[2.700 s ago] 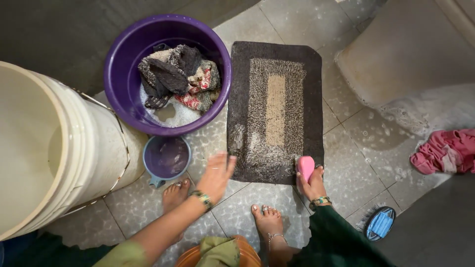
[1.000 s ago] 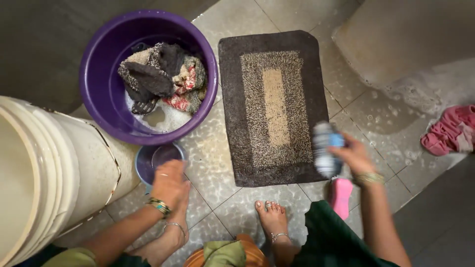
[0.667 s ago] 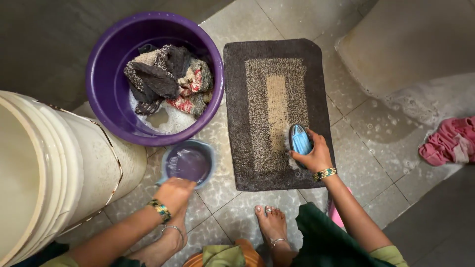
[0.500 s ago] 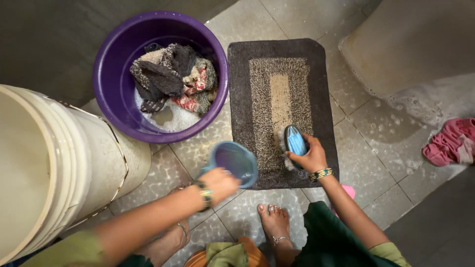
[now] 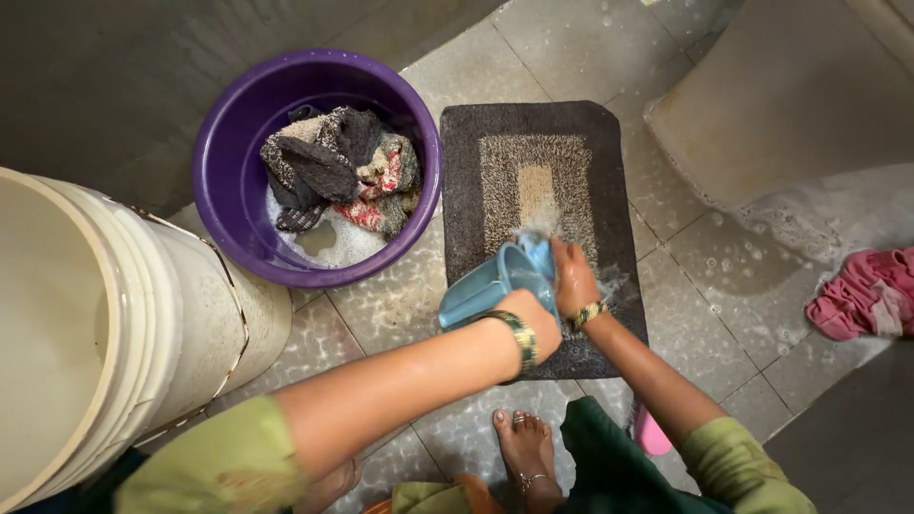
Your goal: The person washes a mat on the floor by applying soap and scrubbing it with a brush while pouring water from a mug. They flip the mat over to clean both sides and use a bucket of water for rinsing.
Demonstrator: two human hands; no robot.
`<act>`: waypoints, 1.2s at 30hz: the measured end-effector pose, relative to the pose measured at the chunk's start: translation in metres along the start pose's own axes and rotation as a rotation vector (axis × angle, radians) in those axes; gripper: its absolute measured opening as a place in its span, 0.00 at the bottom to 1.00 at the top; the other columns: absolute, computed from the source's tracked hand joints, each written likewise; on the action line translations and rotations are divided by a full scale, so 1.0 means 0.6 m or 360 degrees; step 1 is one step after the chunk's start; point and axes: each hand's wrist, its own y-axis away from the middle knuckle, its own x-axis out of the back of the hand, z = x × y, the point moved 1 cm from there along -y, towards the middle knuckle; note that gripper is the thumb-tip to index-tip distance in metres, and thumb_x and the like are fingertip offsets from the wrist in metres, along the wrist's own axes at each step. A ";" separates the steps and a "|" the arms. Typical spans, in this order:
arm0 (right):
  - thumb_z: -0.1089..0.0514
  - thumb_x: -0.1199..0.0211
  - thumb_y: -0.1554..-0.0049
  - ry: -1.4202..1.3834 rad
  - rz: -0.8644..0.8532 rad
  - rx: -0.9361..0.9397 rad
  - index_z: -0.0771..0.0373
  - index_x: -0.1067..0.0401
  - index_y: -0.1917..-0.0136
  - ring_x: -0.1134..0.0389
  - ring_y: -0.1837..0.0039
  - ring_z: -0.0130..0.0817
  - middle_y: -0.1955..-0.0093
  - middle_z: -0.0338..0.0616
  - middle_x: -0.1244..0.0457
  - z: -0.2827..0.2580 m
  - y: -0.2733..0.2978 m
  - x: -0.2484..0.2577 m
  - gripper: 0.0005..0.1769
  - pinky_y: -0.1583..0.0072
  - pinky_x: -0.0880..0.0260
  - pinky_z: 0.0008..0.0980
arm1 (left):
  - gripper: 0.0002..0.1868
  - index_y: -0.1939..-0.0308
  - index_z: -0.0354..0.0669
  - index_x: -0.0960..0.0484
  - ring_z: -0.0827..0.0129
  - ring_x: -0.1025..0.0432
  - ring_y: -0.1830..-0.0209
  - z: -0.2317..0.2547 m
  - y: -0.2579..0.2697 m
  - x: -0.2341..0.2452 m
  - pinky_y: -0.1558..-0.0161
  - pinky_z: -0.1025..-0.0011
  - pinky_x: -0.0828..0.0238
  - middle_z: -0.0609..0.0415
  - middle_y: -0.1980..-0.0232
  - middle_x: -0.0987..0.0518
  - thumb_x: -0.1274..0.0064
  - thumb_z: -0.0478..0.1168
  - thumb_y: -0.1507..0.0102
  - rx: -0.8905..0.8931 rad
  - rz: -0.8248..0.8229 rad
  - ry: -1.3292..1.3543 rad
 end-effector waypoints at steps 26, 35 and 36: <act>0.42 0.24 0.55 0.0434 0.0164 0.0029 0.64 0.46 0.25 0.40 0.38 0.61 0.37 0.66 0.43 0.016 0.049 0.030 0.55 0.37 0.35 0.54 | 0.04 0.66 0.46 0.24 0.60 0.22 0.67 -0.155 0.245 -0.463 0.62 0.62 0.26 0.53 0.67 0.21 0.49 0.40 0.43 0.0023 0.0544 0.0139; 0.40 0.23 0.60 0.0111 0.0040 -0.0062 0.62 0.45 0.23 0.33 0.41 0.60 0.39 0.67 0.37 0.065 0.006 -0.007 0.59 0.40 0.32 0.54 | 0.07 0.57 0.50 0.21 0.58 0.21 0.63 -0.181 0.219 -0.462 0.60 0.61 0.25 0.51 0.60 0.20 0.50 0.42 0.38 0.0026 0.0274 0.0218; 0.40 0.23 0.63 -0.0204 0.0074 -0.0057 0.62 0.43 0.25 0.32 0.41 0.59 0.39 0.67 0.36 0.080 -0.015 0.001 0.59 0.39 0.31 0.54 | 0.09 0.56 0.51 0.21 0.57 0.21 0.62 -0.181 0.219 -0.457 0.60 0.61 0.25 0.50 0.59 0.20 0.49 0.43 0.39 0.0042 0.0243 0.0234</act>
